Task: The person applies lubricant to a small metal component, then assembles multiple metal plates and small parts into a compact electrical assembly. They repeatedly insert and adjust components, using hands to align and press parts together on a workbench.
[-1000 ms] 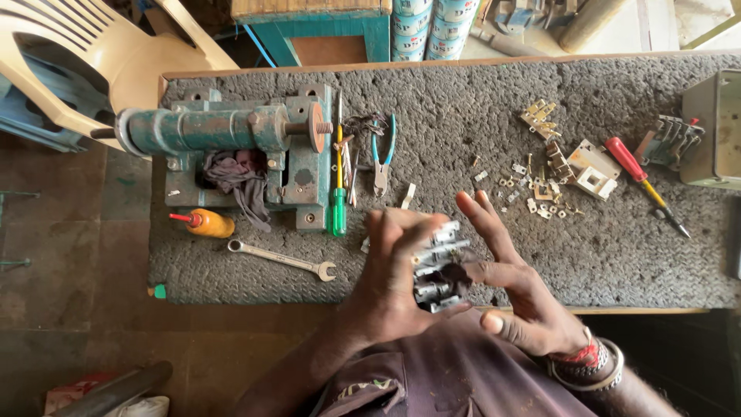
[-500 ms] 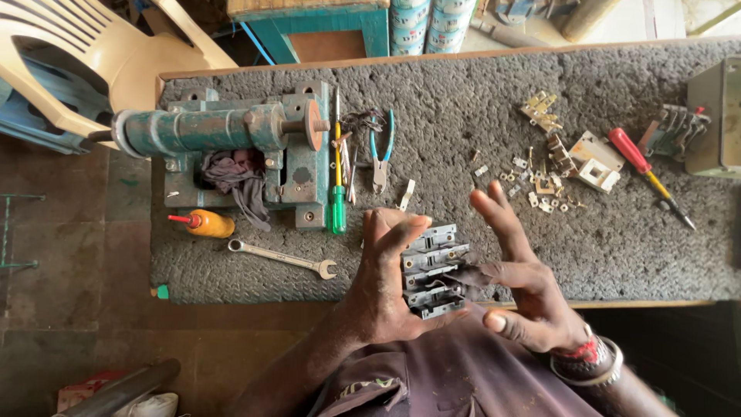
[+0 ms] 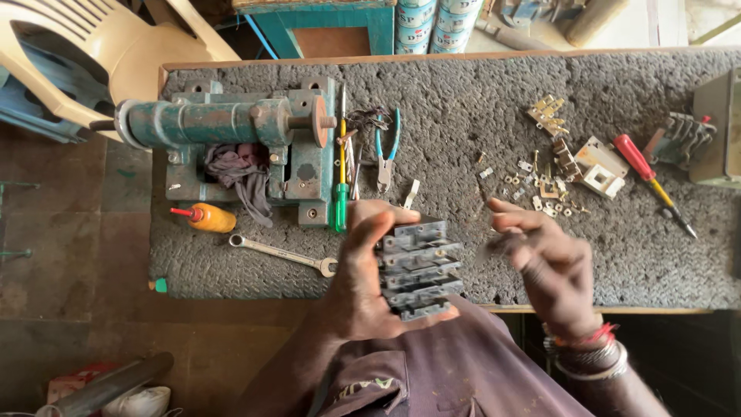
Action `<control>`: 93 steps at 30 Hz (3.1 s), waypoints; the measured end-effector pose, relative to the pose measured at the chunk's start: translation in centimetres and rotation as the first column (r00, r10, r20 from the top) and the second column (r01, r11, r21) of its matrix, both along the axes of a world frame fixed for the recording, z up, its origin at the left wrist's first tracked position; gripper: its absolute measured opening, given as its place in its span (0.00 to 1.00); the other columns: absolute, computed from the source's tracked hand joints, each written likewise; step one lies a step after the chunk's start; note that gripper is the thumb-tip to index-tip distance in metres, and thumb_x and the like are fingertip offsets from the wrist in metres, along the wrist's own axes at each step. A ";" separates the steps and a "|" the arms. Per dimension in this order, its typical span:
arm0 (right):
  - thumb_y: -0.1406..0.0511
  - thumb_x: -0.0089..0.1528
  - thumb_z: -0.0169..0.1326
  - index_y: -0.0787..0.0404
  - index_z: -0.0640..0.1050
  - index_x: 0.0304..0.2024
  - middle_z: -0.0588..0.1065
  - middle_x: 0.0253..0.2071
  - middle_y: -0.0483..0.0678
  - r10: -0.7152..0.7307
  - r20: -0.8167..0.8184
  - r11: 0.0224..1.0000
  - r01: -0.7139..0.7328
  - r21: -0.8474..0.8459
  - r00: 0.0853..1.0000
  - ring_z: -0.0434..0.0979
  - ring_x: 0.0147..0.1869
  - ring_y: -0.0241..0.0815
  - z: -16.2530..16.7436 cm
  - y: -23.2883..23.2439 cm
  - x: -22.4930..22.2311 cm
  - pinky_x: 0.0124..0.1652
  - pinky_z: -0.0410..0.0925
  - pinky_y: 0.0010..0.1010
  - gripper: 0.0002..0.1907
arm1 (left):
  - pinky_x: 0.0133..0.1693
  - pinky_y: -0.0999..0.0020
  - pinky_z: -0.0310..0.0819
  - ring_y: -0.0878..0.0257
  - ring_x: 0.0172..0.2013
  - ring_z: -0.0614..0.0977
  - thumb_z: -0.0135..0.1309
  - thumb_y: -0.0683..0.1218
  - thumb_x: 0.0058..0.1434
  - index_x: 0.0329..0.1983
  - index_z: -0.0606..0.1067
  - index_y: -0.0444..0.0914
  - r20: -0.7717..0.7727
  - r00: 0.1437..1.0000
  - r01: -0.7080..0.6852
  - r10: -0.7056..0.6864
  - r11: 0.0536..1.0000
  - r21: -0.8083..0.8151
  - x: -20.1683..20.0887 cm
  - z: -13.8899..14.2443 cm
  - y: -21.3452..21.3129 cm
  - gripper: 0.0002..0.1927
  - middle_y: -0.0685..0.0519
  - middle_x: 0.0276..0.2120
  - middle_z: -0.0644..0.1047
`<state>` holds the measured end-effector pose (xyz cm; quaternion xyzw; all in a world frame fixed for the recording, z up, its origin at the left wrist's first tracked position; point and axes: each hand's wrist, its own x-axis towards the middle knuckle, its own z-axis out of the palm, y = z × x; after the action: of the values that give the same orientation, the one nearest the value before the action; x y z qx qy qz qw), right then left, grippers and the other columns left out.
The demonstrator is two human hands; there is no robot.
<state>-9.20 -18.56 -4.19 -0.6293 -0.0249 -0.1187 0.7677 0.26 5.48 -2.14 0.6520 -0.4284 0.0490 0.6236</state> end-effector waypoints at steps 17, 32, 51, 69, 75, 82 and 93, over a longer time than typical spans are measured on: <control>0.52 0.68 0.49 0.61 0.78 0.51 0.58 0.76 0.58 -0.035 0.242 0.681 0.200 -0.704 0.970 0.44 0.85 0.63 1.6 5.8 1.2 0.79 0.44 0.62 0.22 | 0.54 0.57 0.67 0.54 0.54 0.69 0.74 0.50 0.59 0.82 0.43 0.53 0.257 0.950 -0.247 0.179 0.932 0.265 -0.9 -0.4 -1.2 0.60 0.48 0.57 0.66; 0.37 0.66 0.46 0.52 0.83 0.54 0.41 0.84 0.62 0.267 0.002 0.854 -0.236 -0.463 0.964 0.23 0.89 0.65 1.5 1.9 0.0 0.78 0.27 0.69 0.34 | 0.58 0.47 0.61 0.55 0.54 0.69 0.75 0.60 0.52 0.81 0.39 0.49 0.107 0.994 -0.002 -0.026 0.966 0.259 -1.6 -1.7 -1.2 0.67 0.49 0.54 0.67; 0.45 0.64 0.53 0.51 0.81 0.58 0.50 0.82 0.63 0.309 -0.041 0.791 -0.281 -0.543 0.950 0.31 0.89 0.67 3.0 2.2 -0.9 0.77 0.34 0.70 0.28 | 0.57 0.51 0.60 0.55 0.53 0.68 0.72 0.61 0.56 0.83 0.35 0.50 0.054 0.997 0.050 -0.063 0.974 0.222 -2.3 -2.2 -1.4 0.67 0.46 0.57 0.67; 0.63 0.76 0.50 0.66 0.78 0.48 0.75 0.57 0.55 -0.122 -0.222 0.720 0.241 0.651 0.967 0.73 0.66 0.57 -2.4 1.4 -2.7 0.62 0.68 0.50 0.12 | 0.56 0.48 0.64 0.54 0.53 0.70 0.77 0.55 0.46 0.82 0.35 0.54 0.123 0.992 0.006 -0.018 0.994 0.105 0.0 -0.5 -0.9 0.73 0.45 0.53 0.69; 0.57 0.73 0.54 0.55 0.82 0.48 0.64 0.71 0.50 -0.251 0.187 0.950 0.278 -0.139 0.950 0.60 0.79 0.56 1.3 4.5 -0.2 0.69 0.65 0.49 0.12 | 0.56 0.50 0.65 0.52 0.55 0.69 0.76 0.57 0.53 0.83 0.30 0.53 0.164 0.985 0.010 -0.046 0.977 0.213 -0.4 -1.5 -1.8 0.73 0.44 0.56 0.68; 0.50 0.67 0.50 0.52 0.83 0.52 0.51 0.81 0.57 -0.035 0.059 0.754 0.065 -0.654 0.998 0.33 0.87 0.64 2.7 4.8 -0.2 0.77 0.33 0.65 0.21 | 0.54 0.47 0.67 0.50 0.56 0.69 0.75 0.56 0.55 0.83 0.28 0.55 0.128 0.989 0.039 -0.069 0.973 0.227 -0.9 -2.1 -1.2 0.72 0.42 0.59 0.67; 0.43 0.64 0.53 0.49 0.81 0.58 0.48 0.83 0.60 0.093 0.005 0.842 -0.076 -0.535 0.996 0.30 0.89 0.65 2.9 3.4 -1.2 0.77 0.35 0.68 0.28 | 0.53 0.47 0.64 0.53 0.52 0.68 0.75 0.57 0.55 0.82 0.32 0.55 0.069 0.985 0.138 -0.158 0.963 0.231 -2.0 -2.4 -2.1 0.70 0.46 0.52 0.66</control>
<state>-10.42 -15.12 -1.30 -0.8143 -0.0962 -0.0830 0.5664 -1.69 3.40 -4.57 0.6820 -0.5055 -0.0184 0.5282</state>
